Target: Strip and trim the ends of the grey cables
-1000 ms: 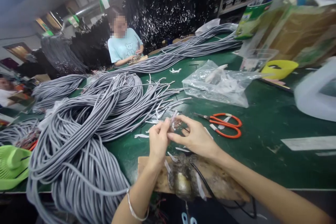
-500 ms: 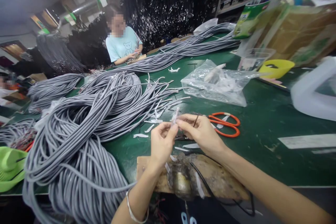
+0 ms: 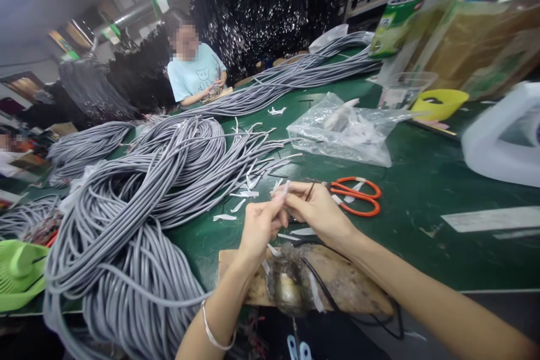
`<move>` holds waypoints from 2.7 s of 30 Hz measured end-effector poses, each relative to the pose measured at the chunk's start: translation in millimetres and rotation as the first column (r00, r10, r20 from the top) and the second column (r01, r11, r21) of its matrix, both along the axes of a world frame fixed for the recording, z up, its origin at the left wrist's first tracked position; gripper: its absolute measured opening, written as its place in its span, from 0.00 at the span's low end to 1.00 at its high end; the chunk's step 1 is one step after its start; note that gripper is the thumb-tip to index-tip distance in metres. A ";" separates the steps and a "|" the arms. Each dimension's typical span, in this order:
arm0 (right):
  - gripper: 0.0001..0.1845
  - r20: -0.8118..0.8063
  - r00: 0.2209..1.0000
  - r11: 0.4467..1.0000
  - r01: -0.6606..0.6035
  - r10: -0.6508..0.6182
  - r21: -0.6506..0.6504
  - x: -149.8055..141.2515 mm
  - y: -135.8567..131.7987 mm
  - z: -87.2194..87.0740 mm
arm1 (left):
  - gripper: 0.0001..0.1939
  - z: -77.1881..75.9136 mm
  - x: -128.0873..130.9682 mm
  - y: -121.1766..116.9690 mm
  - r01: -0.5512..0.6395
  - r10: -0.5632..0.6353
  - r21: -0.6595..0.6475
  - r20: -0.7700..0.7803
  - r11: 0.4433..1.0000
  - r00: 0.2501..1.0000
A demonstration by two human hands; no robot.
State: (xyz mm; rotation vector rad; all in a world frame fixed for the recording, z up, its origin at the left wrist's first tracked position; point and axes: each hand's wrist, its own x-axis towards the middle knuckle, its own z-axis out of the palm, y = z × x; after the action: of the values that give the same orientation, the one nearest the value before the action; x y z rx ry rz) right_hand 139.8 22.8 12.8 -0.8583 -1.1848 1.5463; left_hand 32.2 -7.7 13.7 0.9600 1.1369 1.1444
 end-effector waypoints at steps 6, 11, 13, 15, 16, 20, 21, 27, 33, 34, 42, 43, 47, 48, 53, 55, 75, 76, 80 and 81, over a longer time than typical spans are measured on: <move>0.16 -0.034 0.999 0.995 -0.022 0.018 -0.100 0.5 4.2 -1.4 | 0.23 -1.8 -3.4 2.2 0.159 -0.144 -0.084 0.165 0.984 0.976; 0.18 -0.145 0.970 0.973 0.169 -0.193 -0.159 9.1 11.1 1.1 | 0.20 -2.5 -5.8 -0.4 0.233 -0.216 -0.059 0.206 0.971 0.954; 0.18 -0.182 0.948 0.963 0.241 -0.260 -0.120 15.6 13.0 4.1 | 0.19 -2.7 -6.1 -1.4 0.258 -0.241 -0.056 0.214 0.964 0.947; 0.16 -0.160 0.953 0.965 0.261 -0.258 0.001 20.8 12.4 7.3 | 0.18 -2.1 -5.4 -1.5 0.258 -0.238 -0.058 0.237 0.964 0.942; 0.15 -0.123 0.960 0.960 0.265 -0.253 0.091 22.4 11.2 8.6 | 0.18 -1.5 -4.9 -1.4 0.246 -0.224 -0.056 0.256 0.968 0.940; 0.12 0.017 0.958 0.893 0.259 -0.285 0.368 23.4 4.9 10.5 | 0.15 1.8 -3.7 -0.8 0.223 -0.195 -0.052 0.330 0.973 0.924; 0.11 0.028 0.957 0.887 0.255 -0.287 0.384 23.2 3.9 10.2 | 0.14 2.6 -3.7 -0.9 0.226 -0.195 -0.053 0.346 0.973 0.918; 0.08 0.044 0.977 0.889 0.169 -0.207 0.426 23.3 4.5 5.9 | 0.10 5.1 -2.4 -0.6 0.211 -0.142 -0.117 0.430 0.970 0.892; 0.08 0.044 0.969 0.856 0.193 -0.243 0.480 23.6 4.2 4.1 | 0.12 4.7 0.2 4.5 -0.024 0.086 -0.182 0.342 0.983 0.936; 0.08 0.047 0.965 0.844 0.200 -0.257 0.498 23.3 3.7 4.4 | 0.13 4.5 0.0 5.2 -0.050 0.110 -0.182 0.337 0.982 0.935; 0.07 0.089 0.945 0.832 0.231 -0.316 0.505 18.2 -1.0 4.7 | 0.14 4.6 0.4 6.2 -0.191 0.236 -0.176 0.286 0.966 0.929; 0.06 0.085 0.943 0.836 0.239 -0.321 0.495 17.4 -1.3 4.3 | 0.15 5.1 1.1 5.9 -0.194 0.237 -0.169 0.290 0.966 0.927; 0.05 0.026 0.946 0.858 0.281 -0.323 0.430 14.6 -0.7 1.9 | 0.19 7.0 2.4 4.1 -0.179 0.220 -0.149 0.343 0.973 0.913; 0.04 0.011 0.947 0.863 0.288 -0.322 0.414 14.4 -0.2 1.1 | 0.20 7.4 2.2 3.5 -0.178 0.218 -0.142 0.355 0.974 0.909; 0.04 -0.012 0.956 0.894 0.278 -0.292 0.353 17.6 1.9 0.3 | 0.24 9.1 -1.7 0.0 -0.088 0.116 -0.093 0.364 0.992 0.924; 0.12 -0.016 0.972 0.915 0.226 -0.234 0.333 19.9 1.5 2.5 | 0.25 9.4 -3.8 -0.6 -0.050 0.077 -0.081 0.380 0.995 0.922; 0.14 0.145 0.947 0.883 0.203 -0.287 0.424 18.0 -7.9 5.8 | 0.04 -2.3 -1.5 -14.6 -0.204 0.328 0.398 -0.273 0.895 0.904; 0.15 0.123 0.954 0.890 0.201 -0.272 0.408 19.0 -7.7 6.6 | 0.05 -2.8 -1.4 -15.4 -0.184 0.340 0.431 -0.321 0.883 0.884; 0.15 0.107 0.941 0.883 0.255 -0.320 0.395 21.9 -6.6 6.9 | 0.09 -1.9 -0.3 -17.7 -0.110 0.314 0.465 -0.389 0.879 0.866; 0.15 0.127 0.926 0.868 0.277 -0.356 0.412 22.0 -5.9 6.3 | 0.09 -1.4 -0.1 -17.9 -0.103 0.301 0.458 -0.385 0.883 0.873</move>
State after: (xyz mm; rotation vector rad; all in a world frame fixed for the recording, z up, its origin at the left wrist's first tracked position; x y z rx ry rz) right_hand 161.8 16.9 19.1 -0.8999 -1.3578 0.9290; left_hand 32.1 -25.7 12.2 1.5298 1.4135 1.4277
